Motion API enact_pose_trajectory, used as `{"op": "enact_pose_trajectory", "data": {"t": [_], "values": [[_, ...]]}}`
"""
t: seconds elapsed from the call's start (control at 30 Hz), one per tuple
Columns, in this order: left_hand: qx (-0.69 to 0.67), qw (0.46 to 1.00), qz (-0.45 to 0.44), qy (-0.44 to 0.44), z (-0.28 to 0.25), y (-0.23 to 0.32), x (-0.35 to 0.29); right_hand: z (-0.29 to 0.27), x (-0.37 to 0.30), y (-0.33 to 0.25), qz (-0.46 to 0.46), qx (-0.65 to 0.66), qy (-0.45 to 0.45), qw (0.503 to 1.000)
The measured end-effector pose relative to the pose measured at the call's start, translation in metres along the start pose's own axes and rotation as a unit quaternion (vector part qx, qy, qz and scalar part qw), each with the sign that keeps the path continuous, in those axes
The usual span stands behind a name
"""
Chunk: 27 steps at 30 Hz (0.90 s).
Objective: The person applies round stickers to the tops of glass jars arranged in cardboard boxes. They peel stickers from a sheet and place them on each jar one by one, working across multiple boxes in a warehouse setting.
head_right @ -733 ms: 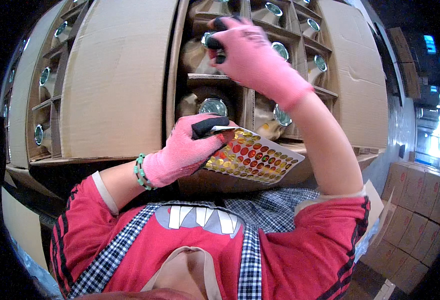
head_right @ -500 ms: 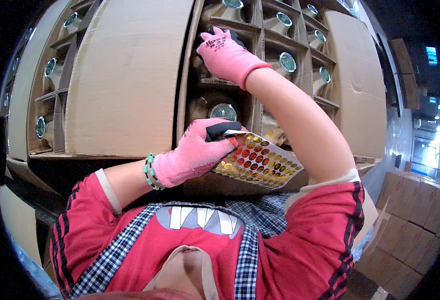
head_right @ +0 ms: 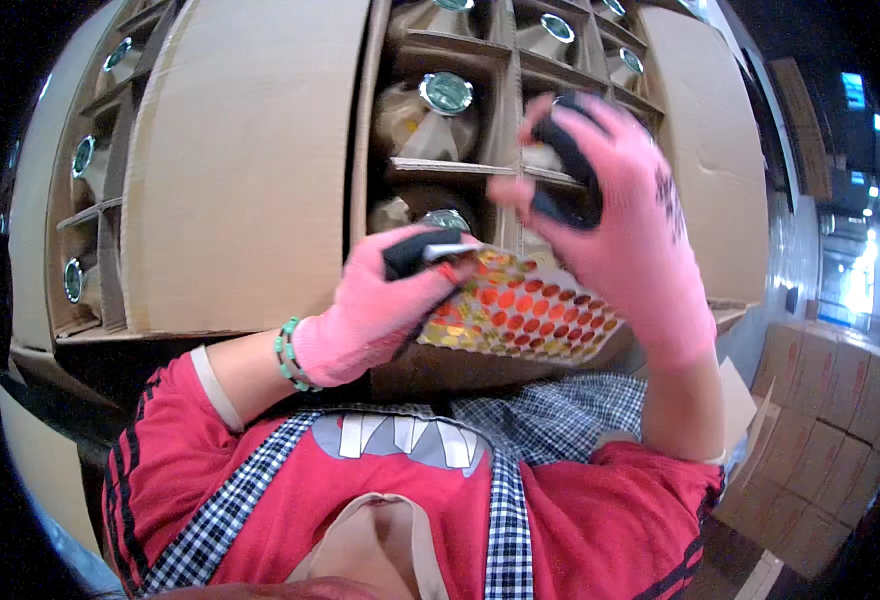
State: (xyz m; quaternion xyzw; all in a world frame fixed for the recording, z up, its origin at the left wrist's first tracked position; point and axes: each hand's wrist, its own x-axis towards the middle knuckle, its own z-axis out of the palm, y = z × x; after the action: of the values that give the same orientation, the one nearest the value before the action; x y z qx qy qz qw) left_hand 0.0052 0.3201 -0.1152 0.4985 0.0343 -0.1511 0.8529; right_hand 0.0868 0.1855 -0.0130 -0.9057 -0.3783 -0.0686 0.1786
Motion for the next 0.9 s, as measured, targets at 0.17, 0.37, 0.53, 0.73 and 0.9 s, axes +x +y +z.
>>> {"op": "enact_pose_trajectory", "data": {"t": [0.17,0.37,0.53,0.73,0.9], "values": [[0.058,0.995,0.078,-0.038,-0.008,0.007,0.001,-0.016,-0.041,-0.019,0.164,0.003,-0.174,0.971],[0.151,0.973,0.154,-0.085,-0.002,0.013,0.004,-0.012,-0.051,-0.019,0.123,-0.018,-0.087,0.988],[0.211,0.942,0.254,-0.061,-0.001,0.028,0.0,-0.012,-0.06,-0.021,0.137,0.071,-0.006,0.988],[0.259,0.924,0.28,0.01,-0.009,0.029,0.002,0.009,-0.052,-0.005,0.076,0.17,0.004,0.982],[0.19,0.961,0.193,0.066,0.0,0.029,0.004,0.024,-0.053,0.013,0.047,0.187,0.06,0.979]]}}
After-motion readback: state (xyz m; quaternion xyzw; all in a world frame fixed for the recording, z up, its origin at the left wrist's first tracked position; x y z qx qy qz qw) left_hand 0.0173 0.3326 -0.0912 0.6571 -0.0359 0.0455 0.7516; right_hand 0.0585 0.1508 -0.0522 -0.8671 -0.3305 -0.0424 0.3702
